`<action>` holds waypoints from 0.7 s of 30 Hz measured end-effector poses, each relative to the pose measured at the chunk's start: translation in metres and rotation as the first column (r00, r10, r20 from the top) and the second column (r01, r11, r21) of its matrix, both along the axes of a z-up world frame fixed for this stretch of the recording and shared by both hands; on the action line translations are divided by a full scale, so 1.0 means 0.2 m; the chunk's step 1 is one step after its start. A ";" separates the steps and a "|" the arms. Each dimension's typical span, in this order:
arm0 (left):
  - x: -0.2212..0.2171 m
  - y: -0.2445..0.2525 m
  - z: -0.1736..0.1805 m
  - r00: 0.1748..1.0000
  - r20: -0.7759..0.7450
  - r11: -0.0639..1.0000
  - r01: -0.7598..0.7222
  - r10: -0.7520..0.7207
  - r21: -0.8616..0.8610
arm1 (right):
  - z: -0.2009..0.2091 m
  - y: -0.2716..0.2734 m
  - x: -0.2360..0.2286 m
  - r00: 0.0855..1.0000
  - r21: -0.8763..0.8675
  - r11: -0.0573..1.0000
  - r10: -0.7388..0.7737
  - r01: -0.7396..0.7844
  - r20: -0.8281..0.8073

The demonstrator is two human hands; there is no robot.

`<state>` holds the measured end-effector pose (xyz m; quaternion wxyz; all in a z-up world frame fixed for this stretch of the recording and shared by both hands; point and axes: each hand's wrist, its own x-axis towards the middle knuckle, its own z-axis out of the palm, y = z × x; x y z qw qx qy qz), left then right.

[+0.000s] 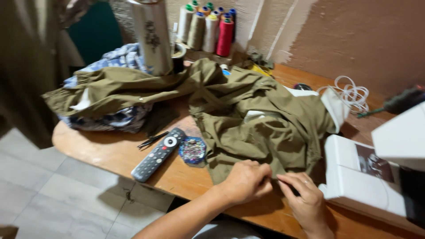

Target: Pinning an olive green garment piece to prepare it for sewing

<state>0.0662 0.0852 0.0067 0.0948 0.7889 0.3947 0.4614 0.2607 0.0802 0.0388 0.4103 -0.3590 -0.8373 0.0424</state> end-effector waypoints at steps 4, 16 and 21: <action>-0.08 -0.13 0.11 0.993 -0.025 0.993 0.118 -0.117 0.012 | 0.00 -0.02 0.05 0.993 0.051 0.999 0.013 -0.020 0.120; -0.12 -0.31 -0.06 0.753 -0.658 1.000 0.003 -0.014 -0.018 | 0.24 0.05 -0.18 0.978 -0.193 0.981 0.043 -0.003 0.204; -0.11 -0.27 -0.04 0.674 -0.730 0.991 0.032 -0.116 -0.127 | 0.22 0.25 -0.36 0.507 -0.313 0.756 -0.029 0.575 0.861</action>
